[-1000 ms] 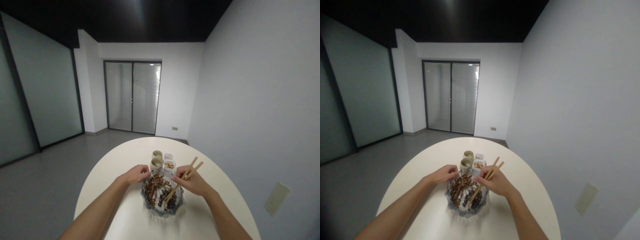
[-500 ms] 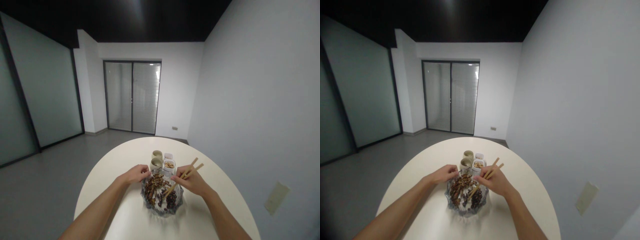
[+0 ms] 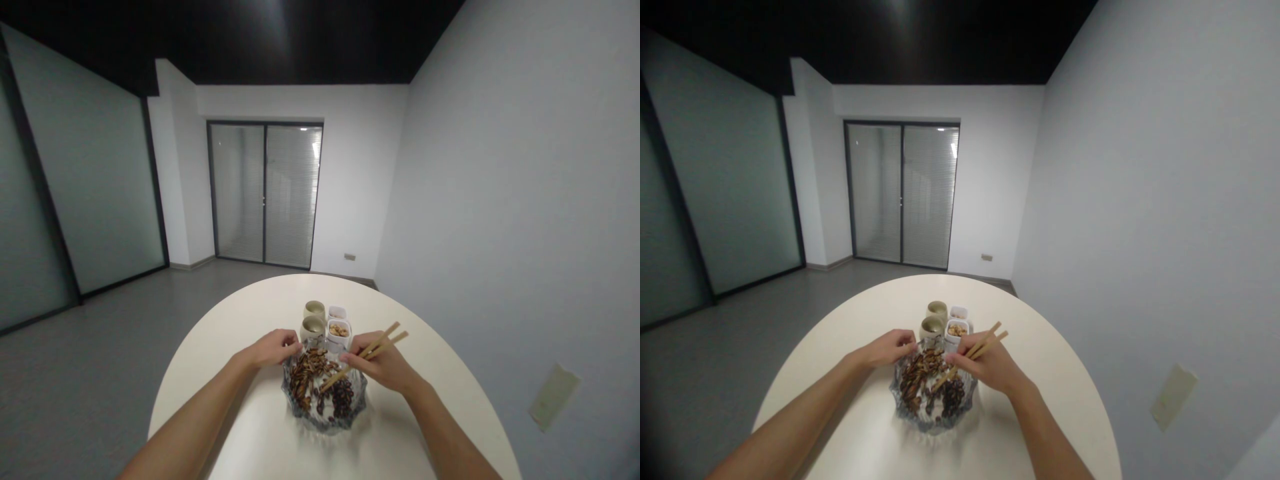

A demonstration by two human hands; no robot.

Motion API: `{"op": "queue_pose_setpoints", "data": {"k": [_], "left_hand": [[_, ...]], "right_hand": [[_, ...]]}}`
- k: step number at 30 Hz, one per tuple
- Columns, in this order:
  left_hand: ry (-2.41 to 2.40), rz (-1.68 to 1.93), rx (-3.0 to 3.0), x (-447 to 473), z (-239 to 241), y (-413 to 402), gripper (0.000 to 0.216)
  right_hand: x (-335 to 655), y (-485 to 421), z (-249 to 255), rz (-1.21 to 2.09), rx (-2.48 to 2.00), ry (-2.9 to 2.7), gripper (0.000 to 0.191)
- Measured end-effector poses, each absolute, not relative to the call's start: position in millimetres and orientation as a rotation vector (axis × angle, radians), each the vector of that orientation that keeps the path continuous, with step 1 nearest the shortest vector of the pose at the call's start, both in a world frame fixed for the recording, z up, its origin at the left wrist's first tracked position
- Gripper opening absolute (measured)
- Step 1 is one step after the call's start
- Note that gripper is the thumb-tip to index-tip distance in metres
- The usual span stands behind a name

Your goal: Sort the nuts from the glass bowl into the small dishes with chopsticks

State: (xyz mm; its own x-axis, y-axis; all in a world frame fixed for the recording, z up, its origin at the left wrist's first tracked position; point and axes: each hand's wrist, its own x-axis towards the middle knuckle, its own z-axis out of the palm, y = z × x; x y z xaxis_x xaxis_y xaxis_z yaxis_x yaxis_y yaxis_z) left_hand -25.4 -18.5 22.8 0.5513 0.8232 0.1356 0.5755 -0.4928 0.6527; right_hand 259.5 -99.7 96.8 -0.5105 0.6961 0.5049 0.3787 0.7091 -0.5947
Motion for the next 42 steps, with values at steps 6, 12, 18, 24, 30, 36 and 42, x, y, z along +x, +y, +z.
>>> {"op": "queue_pose_setpoints", "data": {"k": [6, 12, 18, 24, 30, 36, 42], "left_hand": [[1.111, 0.601, 2.253, -25.5, 21.3, -17.2, 0.040], [1.098, 0.617, 2.253, -24.6, 19.0, -16.2, 0.040], [1.106, 0.611, 2.255, -23.9, 20.6, -16.9, 0.039], [1.115, 0.603, 2.258, -23.7, 21.9, -17.7, 0.041], [1.109, 0.598, 2.249, -23.5, 24.0, -19.9, 0.042], [1.100, 0.596, 2.255, -23.4, 24.8, -20.2, 0.042], [1.108, 0.602, 2.256, -24.1, 22.5, -18.4, 0.043]], "right_hand": [[260.0, -98.4, 94.7, 0.568, -0.841, -2.144, 0.037], [259.9, -98.5, 94.3, 0.598, -0.856, -2.144, 0.037], [259.6, -99.0, 95.5, 0.556, -0.821, -2.160, 0.036], [259.2, -94.6, 88.2, 0.526, -0.796, -2.170, 0.035], [258.3, -94.0, 86.3, 0.512, -0.787, -2.180, 0.034], [255.0, -94.6, 86.6, 0.525, -0.790, -2.189, 0.035], [255.7, -95.5, 88.8, 0.466, -0.796, -2.176, 0.036]]}}
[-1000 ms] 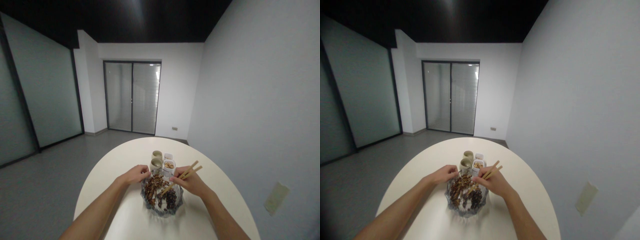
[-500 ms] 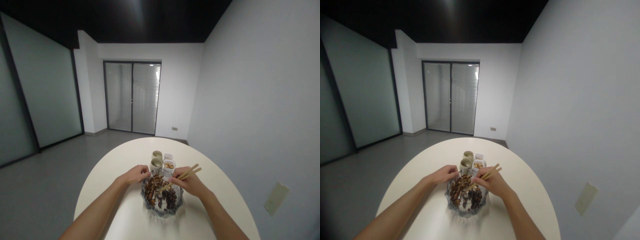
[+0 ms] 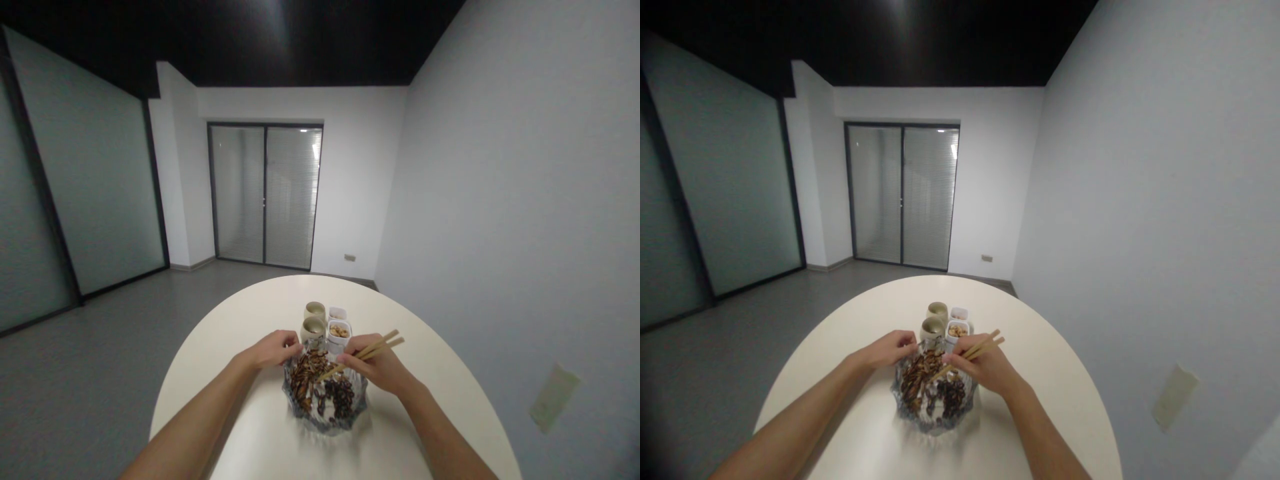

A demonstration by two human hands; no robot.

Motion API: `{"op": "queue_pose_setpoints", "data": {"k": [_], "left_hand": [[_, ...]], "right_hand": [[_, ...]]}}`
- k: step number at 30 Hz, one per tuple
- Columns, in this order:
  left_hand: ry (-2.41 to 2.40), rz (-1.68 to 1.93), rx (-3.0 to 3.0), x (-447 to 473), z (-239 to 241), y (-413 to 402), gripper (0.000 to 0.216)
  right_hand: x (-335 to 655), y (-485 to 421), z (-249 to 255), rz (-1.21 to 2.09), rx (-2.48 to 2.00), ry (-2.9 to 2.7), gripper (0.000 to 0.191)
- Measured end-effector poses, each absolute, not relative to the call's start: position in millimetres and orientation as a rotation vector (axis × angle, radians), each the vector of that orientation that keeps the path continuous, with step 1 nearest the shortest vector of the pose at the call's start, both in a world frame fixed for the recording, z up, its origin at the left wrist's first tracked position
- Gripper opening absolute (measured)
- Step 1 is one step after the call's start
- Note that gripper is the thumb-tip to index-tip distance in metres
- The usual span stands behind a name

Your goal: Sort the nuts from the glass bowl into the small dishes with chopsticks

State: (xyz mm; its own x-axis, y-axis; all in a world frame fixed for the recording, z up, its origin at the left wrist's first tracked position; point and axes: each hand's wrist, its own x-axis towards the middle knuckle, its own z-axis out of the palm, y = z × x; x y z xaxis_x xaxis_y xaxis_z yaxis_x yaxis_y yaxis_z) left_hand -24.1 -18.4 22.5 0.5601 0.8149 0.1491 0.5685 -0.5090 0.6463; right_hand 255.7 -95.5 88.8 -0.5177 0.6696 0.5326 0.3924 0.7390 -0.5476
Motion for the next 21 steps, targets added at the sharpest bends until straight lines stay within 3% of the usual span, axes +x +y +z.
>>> {"op": "queue_pose_setpoints", "data": {"k": [21], "left_hand": [[1.115, 0.604, 2.262, -28.0, 26.4, -18.9, 0.041]], "right_hand": [[239.0, -24.7, 106.1, 0.048, -0.977, -1.778, 0.043]]}}
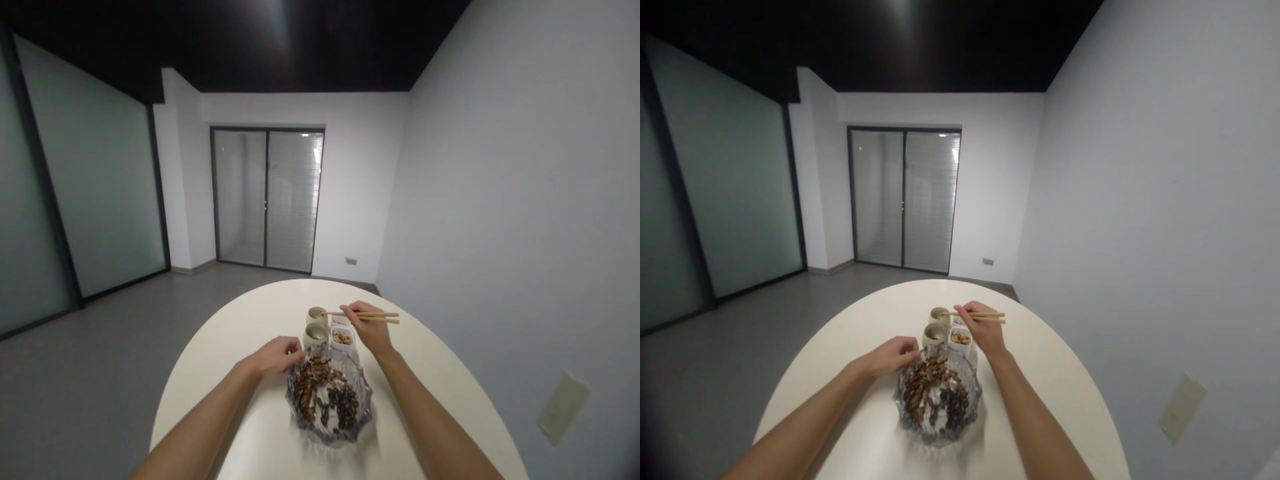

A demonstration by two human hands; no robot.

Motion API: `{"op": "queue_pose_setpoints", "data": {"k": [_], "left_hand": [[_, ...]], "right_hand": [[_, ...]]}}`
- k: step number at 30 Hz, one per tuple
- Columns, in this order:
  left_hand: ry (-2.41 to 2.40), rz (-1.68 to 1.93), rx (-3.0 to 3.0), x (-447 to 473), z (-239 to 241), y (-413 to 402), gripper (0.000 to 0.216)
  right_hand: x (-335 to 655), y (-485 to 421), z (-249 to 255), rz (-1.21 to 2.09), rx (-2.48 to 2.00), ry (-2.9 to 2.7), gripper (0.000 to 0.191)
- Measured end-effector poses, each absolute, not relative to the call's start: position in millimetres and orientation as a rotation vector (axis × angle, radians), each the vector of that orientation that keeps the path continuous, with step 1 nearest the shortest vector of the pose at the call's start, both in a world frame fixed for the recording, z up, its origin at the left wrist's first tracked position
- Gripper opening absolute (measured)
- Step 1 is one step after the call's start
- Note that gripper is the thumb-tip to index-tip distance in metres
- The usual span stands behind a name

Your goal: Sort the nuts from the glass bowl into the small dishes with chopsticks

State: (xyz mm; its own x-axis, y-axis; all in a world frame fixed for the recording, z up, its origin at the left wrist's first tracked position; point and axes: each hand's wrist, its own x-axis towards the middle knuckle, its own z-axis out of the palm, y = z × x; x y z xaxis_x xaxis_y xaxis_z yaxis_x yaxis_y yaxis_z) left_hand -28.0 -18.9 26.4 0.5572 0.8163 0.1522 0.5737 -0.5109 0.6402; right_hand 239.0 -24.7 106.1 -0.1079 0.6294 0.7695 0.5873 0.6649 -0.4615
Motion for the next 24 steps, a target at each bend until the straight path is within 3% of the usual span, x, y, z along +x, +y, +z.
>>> {"op": "queue_pose_setpoints", "data": {"k": [10, 19, 24], "left_hand": [[1.134, 0.601, 2.266, -26.6, 26.4, -18.6, 0.041], [1.132, 0.600, 2.314, -26.5, 20.1, -15.8, 0.042], [1.106, 0.637, 2.383, -24.4, 21.7, -18.1, 0.041]], "right_hand": [[237.4, -13.1, 84.4, 0.124, -0.998, -1.792, 0.041], [240.8, -43.5, 98.7, 0.214, -0.999, -1.587, 0.046], [243.5, -76.9, 94.9, 0.456, -0.953, -1.685, 0.048]]}}
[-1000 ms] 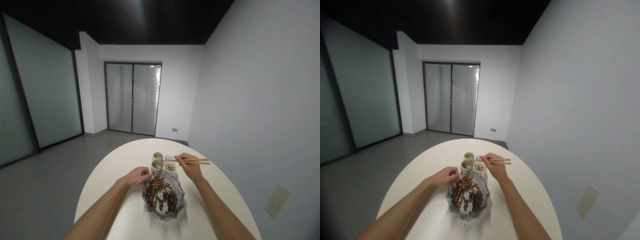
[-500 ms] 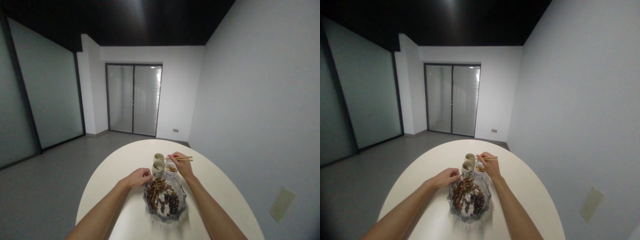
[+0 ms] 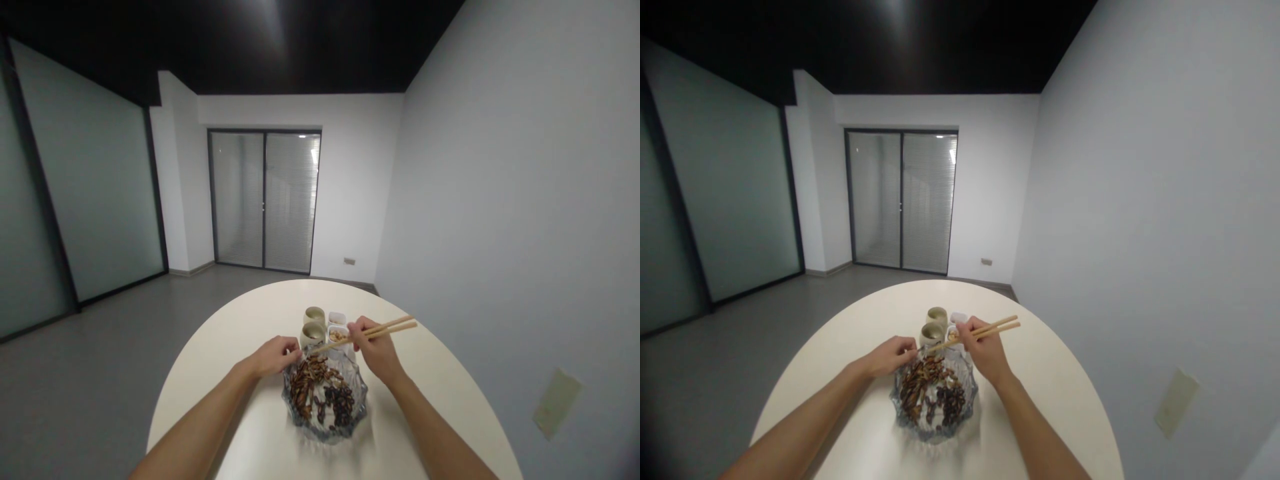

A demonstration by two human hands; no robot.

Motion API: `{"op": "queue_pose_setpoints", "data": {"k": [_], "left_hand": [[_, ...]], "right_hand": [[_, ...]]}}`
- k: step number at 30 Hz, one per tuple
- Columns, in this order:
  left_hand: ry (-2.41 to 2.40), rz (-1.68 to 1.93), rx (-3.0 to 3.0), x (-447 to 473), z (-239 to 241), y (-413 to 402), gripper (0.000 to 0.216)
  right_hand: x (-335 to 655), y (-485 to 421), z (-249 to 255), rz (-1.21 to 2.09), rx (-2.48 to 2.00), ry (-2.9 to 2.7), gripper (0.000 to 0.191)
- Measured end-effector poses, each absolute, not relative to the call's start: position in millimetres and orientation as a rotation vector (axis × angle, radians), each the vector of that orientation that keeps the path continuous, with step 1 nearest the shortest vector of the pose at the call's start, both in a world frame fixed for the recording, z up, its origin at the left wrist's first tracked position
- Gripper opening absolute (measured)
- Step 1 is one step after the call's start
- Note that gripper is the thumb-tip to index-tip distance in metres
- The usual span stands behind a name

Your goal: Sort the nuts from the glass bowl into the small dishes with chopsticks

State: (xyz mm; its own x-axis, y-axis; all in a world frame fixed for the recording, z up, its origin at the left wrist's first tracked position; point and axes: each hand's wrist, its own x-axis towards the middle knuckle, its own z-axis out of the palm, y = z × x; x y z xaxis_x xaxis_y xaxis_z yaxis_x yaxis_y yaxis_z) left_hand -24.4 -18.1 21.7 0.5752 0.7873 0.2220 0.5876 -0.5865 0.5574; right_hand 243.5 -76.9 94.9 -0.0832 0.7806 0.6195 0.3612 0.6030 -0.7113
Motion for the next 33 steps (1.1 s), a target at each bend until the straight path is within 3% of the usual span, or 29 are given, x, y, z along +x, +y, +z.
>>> {"op": "queue_pose_setpoints", "data": {"k": [5, 23, 33], "left_hand": [[1.108, 0.640, 2.377, -21.8, 24.3, -20.9, 0.042], [1.130, 0.620, 2.338, -22.1, 25.1, -21.2, 0.045], [1.134, 0.619, 2.353, -22.3, 28.0, -22.7, 0.039]], "right_hand": [[250.2, -96.4, 86.4, 0.652, -0.940, -1.875, 0.049], [245.8, -91.0, 76.2, 0.735, -1.036, -1.895, 0.033], [247.4, -94.5, 77.7, 0.701, -0.988, -1.990, 0.037]]}}
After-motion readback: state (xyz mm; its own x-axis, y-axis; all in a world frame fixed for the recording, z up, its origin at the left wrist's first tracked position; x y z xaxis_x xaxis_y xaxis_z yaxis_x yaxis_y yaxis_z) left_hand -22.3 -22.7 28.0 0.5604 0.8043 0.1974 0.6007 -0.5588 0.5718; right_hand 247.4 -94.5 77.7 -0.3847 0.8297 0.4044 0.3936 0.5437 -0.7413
